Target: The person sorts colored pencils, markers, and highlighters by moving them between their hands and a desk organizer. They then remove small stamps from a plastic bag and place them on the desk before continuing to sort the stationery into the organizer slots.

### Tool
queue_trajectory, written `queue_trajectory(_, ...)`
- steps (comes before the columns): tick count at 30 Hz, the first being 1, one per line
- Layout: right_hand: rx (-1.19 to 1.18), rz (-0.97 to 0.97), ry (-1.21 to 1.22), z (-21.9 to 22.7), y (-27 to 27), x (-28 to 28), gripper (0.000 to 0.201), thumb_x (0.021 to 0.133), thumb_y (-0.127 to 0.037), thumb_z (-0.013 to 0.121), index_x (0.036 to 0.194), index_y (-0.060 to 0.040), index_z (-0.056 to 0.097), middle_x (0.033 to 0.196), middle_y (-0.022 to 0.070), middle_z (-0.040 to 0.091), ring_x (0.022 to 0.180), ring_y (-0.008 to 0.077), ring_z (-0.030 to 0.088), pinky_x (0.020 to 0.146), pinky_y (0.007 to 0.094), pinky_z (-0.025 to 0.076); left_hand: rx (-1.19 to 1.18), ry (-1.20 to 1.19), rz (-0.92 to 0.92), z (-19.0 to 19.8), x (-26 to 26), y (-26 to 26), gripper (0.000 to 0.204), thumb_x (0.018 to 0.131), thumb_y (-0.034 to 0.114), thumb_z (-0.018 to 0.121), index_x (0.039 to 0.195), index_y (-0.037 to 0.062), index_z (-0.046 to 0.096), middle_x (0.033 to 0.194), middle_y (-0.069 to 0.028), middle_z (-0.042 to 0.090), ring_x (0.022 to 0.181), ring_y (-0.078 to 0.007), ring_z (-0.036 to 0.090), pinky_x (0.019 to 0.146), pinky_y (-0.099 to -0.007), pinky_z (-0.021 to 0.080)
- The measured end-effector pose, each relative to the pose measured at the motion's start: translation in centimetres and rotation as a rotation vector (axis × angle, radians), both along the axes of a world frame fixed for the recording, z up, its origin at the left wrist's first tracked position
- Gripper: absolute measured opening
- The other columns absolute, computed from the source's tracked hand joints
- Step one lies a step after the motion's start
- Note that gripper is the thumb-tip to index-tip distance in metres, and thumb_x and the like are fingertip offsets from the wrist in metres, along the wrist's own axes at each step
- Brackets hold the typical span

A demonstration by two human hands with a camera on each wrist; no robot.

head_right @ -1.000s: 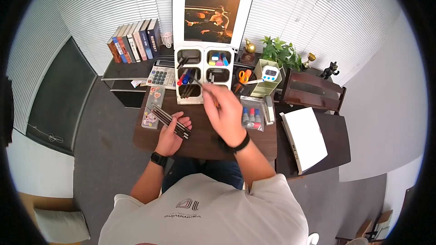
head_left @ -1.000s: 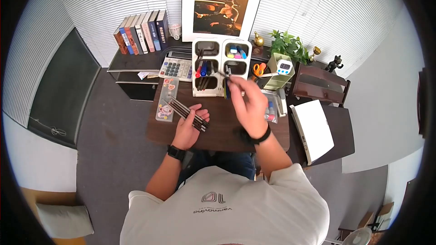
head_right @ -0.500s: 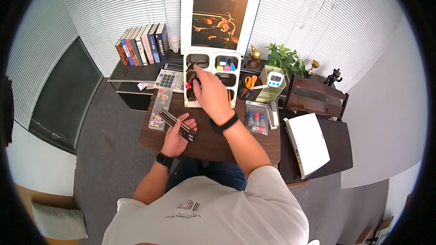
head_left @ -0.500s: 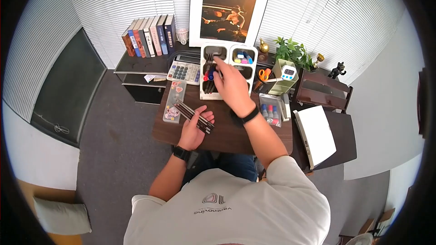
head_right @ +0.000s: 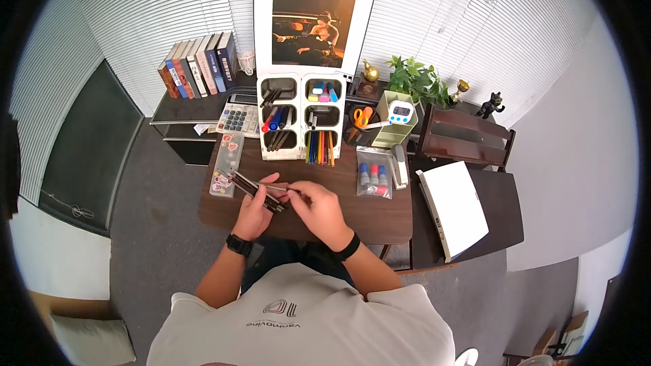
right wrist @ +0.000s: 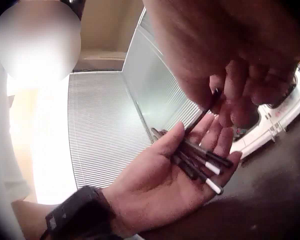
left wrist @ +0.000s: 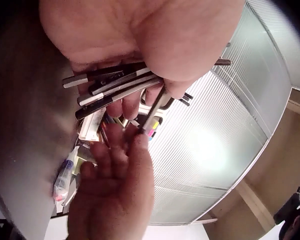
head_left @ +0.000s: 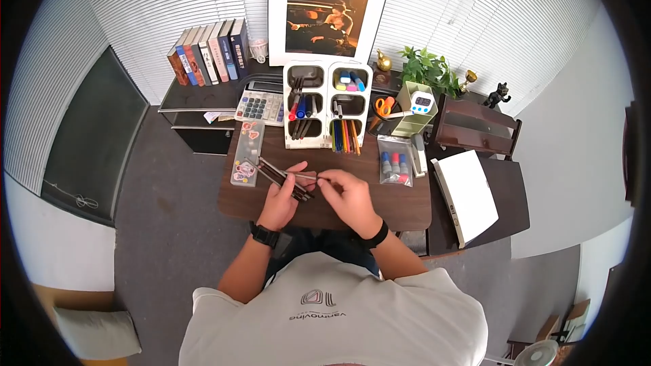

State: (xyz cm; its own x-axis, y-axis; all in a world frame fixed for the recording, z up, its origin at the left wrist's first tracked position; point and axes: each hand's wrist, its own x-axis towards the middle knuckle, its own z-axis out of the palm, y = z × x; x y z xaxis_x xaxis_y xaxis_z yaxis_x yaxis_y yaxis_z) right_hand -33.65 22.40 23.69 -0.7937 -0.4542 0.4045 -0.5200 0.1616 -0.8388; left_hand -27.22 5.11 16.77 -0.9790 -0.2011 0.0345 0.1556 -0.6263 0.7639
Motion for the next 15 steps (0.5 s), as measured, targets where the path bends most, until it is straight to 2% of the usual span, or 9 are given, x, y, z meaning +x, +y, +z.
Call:
queue_trajectory(1, -0.071, 0.001, -0.094, 0.7, 0.4, -0.4, 0.014, 0.093, -0.004, 0.075, 0.107, -0.0028, 0.075, 0.088, 0.0081, 0.074, 0.076, 0.0097, 0.067, 0.067, 0.0251, 0.053, 0.002, 0.007, 0.007, -0.1, -0.1, 0.0, 0.044, 0.114, 0.028, 0.041, 0.146, -0.0004, 0.050, 0.120, -0.0145, 0.071, 0.115, -0.0232, 0.066, 0.105, -0.0421, 0.051)
queue_trajectory(2, -0.217, 0.022, -0.112, 1.8, 0.5, -0.9, 0.013, 0.094, -0.002, 0.074, 0.107, -0.0012, 0.075, 0.089, 0.0062, 0.073, 0.078, 0.0059, 0.065, 0.068, 0.0231, 0.052, 0.003, 0.010, 0.011, -0.2, -0.3, 0.0, 0.044, 0.114, 0.028, 0.041, 0.146, -0.0004, 0.050, 0.120, -0.0145, 0.071, 0.115, -0.0232, 0.066, 0.105, -0.0421, 0.051)
queue_trajectory(4, -0.334, -0.024, -0.114, 5.3, 1.1, -1.5, 0.014, 0.093, 0.000, 0.074, 0.107, 0.0000, 0.074, 0.091, 0.0061, 0.073, 0.076, 0.0081, 0.065, 0.069, 0.0244, 0.052, -0.005, 0.029, 0.086, -0.7, -0.3, -0.1, 0.039, 0.114, 0.029, 0.043, 0.140, 0.0010, 0.053, 0.102, -0.0090, 0.070, 0.098, -0.0189, 0.066, 0.094, -0.0404, 0.053)
queue_trajectory(6, -0.363, -0.105, 0.272, 7.1, 0.4, -4.0, 0.014, 0.093, 0.002, 0.073, 0.107, -0.0002, 0.074, 0.091, 0.0069, 0.072, 0.074, 0.0099, 0.064, 0.069, 0.0250, 0.051, 0.048, 0.014, 0.090, -1.0, -0.3, -0.4, 0.037, 0.114, 0.030, 0.043, 0.136, 0.0025, 0.055, 0.094, -0.0061, 0.065, 0.092, -0.0181, 0.062, 0.089, -0.0387, 0.052)
queue_trajectory(7, -0.295, -0.148, 0.325, 8.5, -0.1, -4.5, 0.016, 0.089, 0.002, 0.075, 0.105, -0.0013, 0.073, 0.089, 0.0098, 0.072, 0.075, 0.0184, 0.067, 0.070, 0.0294, 0.053, 0.101, -0.001, 0.091, -0.9, -0.4, -0.5, 0.035, 0.114, 0.031, 0.043, 0.133, 0.0041, 0.056, 0.087, -0.0032, 0.060, 0.085, -0.0173, 0.058, 0.084, -0.0370, 0.050)
queue_trajectory(8, -0.294, -0.149, 0.327, 9.2, -1.0, -5.5, 0.016, 0.089, 0.002, 0.075, 0.105, -0.0013, 0.073, 0.089, 0.0098, 0.072, 0.075, 0.0184, 0.067, 0.070, 0.0294, 0.053, 0.102, 0.001, 0.090, -0.7, -0.4, -0.4, 0.035, 0.114, 0.031, 0.043, 0.133, 0.0041, 0.056, 0.087, -0.0032, 0.060, 0.085, -0.0173, 0.058, 0.084, -0.0370, 0.050)
queue_trajectory(10, -0.119, -0.164, 0.687, 10.1, -3.3, -7.7, 0.017, 0.087, 0.000, 0.076, 0.104, -0.0023, 0.072, 0.090, 0.0134, 0.071, 0.081, 0.0280, 0.068, 0.073, 0.0355, 0.054, 0.168, -0.014, 0.110, -0.2, -0.4, -0.4, 0.034, 0.114, 0.032, 0.044, 0.130, 0.0054, 0.057, 0.081, -0.0017, 0.054, 0.081, -0.0158, 0.054, 0.080, -0.0356, 0.048)
queue_trajectory(12, 0.030, -0.161, 0.703, 9.2, -5.4, -9.4, 0.018, 0.087, -0.004, 0.076, 0.104, -0.0030, 0.072, 0.092, 0.0152, 0.072, 0.087, 0.0349, 0.068, 0.077, 0.0415, 0.055, 0.165, -0.020, 0.113, 0.0, -0.1, -0.5, 0.034, 0.114, 0.033, 0.044, 0.130, 0.0053, 0.057, 0.082, -0.0019, 0.055, 0.081, -0.0158, 0.055, 0.080, -0.0358, 0.048)
queue_trajectory(15, 0.077, -0.110, 0.659, 7.6, -7.8, -10.7, 0.016, 0.090, -0.005, 0.071, 0.107, -0.0020, 0.071, 0.092, 0.0163, 0.072, 0.092, 0.0359, 0.068, 0.080, 0.0445, 0.055, 0.173, -0.016, 0.122, -0.2, -0.1, -0.6, 0.035, 0.114, 0.032, 0.044, 0.131, 0.0049, 0.057, 0.084, -0.0030, 0.059, 0.082, -0.0159, 0.057, 0.081, -0.0365, 0.050)
